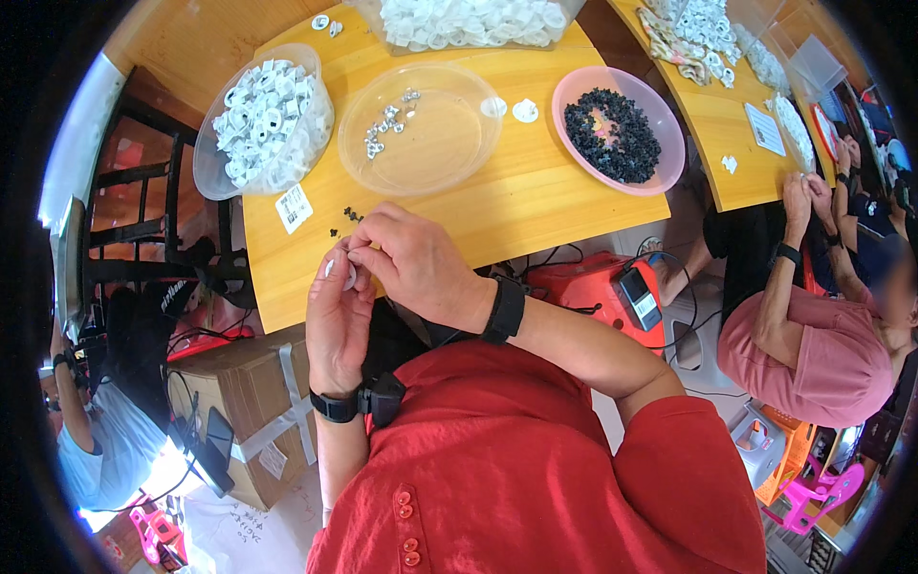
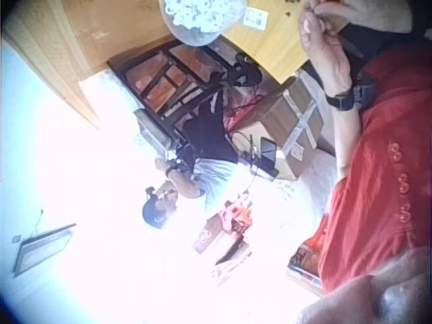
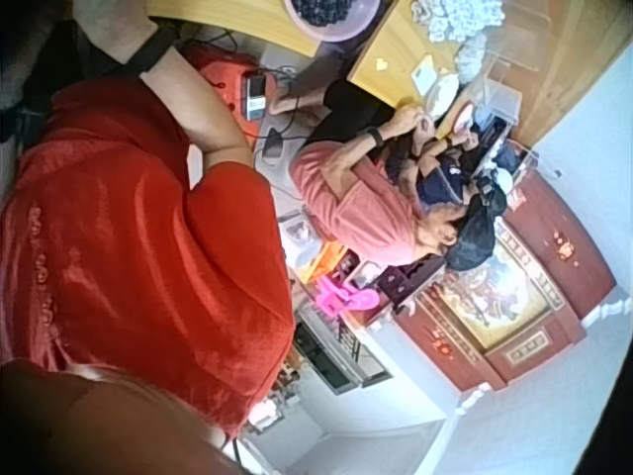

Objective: The person is manually assembling small electronic or plastic components by inserting metal pins into white circular plastic housings.

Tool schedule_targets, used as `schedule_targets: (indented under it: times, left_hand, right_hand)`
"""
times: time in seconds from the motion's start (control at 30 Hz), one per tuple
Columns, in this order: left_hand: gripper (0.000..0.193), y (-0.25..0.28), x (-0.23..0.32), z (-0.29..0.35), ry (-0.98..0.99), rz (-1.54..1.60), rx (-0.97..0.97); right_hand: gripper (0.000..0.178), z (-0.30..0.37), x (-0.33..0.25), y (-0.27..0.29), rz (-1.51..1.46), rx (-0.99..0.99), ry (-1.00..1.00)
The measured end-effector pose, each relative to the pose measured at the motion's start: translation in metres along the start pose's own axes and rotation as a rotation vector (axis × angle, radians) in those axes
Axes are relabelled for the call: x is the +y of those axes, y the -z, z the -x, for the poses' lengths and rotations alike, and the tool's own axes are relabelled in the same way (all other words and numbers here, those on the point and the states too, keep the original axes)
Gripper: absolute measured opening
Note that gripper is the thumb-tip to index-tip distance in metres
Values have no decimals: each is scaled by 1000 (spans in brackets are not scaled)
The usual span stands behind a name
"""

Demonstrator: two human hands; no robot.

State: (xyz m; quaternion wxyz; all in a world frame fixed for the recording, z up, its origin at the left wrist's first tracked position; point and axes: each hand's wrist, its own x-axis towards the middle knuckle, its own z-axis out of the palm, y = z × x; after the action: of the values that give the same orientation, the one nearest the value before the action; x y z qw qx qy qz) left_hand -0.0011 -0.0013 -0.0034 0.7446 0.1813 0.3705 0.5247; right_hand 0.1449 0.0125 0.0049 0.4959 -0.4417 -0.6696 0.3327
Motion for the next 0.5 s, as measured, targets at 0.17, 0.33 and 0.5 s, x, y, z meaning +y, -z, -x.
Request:
schedule_targets:
  times: [0.17,0.33,0.5]
  left_hand:
    - [21,-2,0,2,-40,-110,42]
    - [17,3,-2,1,-97,-168,66]
    - [19,-5,1,0,-57,-123,77]
  right_hand:
    - [9,-1,-5,-2,-49,11,-52]
    - [9,-4,-5,-2,-4,-21,-20]
    - [10,-1,3,-7,58,-40,-64]
